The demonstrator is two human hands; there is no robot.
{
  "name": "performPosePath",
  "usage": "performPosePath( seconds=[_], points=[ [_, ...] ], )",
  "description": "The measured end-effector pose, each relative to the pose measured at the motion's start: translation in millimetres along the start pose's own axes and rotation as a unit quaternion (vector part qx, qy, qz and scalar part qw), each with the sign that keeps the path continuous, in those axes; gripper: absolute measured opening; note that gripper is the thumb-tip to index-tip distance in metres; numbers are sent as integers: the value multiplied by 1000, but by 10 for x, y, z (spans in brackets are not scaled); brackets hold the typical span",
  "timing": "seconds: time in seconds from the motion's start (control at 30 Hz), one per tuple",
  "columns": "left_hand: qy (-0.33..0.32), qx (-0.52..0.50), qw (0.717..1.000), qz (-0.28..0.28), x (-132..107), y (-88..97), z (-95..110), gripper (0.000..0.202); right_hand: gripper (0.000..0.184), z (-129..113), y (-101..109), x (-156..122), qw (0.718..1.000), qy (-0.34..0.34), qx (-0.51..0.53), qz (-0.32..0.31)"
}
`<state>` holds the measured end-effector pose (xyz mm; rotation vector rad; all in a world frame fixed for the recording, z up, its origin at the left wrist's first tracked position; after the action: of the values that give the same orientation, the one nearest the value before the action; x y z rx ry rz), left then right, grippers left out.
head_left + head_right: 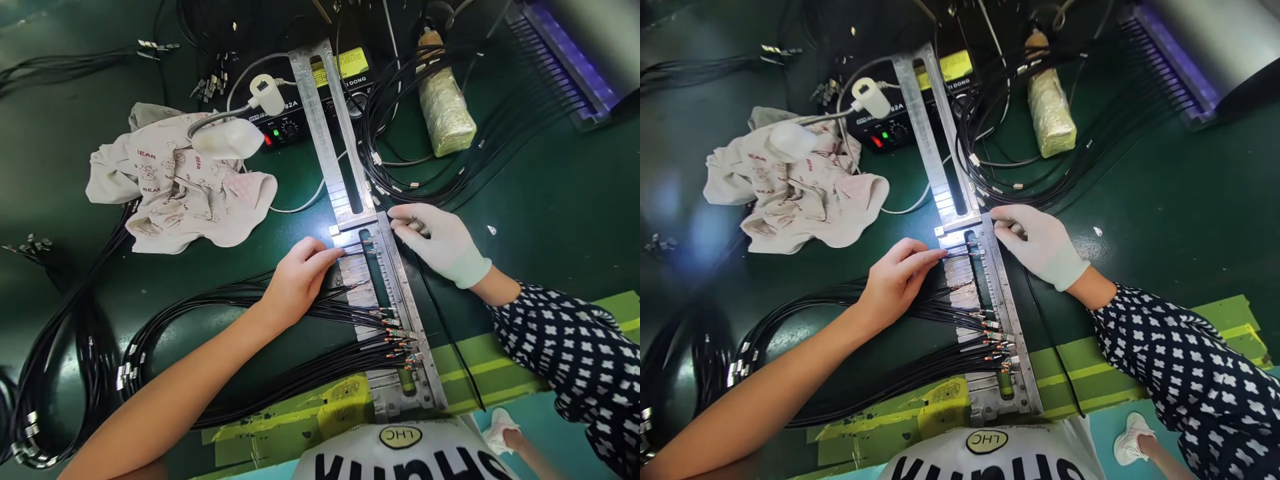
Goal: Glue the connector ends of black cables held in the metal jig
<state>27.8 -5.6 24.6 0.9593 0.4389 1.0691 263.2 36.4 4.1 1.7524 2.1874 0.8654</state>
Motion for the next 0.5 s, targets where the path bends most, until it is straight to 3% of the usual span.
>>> performPosePath(
  seconds=[0.33, 0.5],
  points=[
    [-71, 137, 987, 42, -3, 11, 11, 30, 30, -11, 4, 1, 1000, -5, 11, -5],
    [-57, 77, 995, 26, 8, -15, -48, 32, 30, -19, 2, 4, 1000, -3, 10, -8]
  ],
)
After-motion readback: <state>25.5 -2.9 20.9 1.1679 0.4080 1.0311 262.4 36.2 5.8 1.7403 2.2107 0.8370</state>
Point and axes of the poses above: each hand's wrist, its own x-axis towards the middle knuckle, its own y-axis out of the back of the hand, z = x × y, the point moved 7 cm from there along x, towards the middle knuckle, and after that the axes turned 8 degrees about y, right-handed, at the moved point
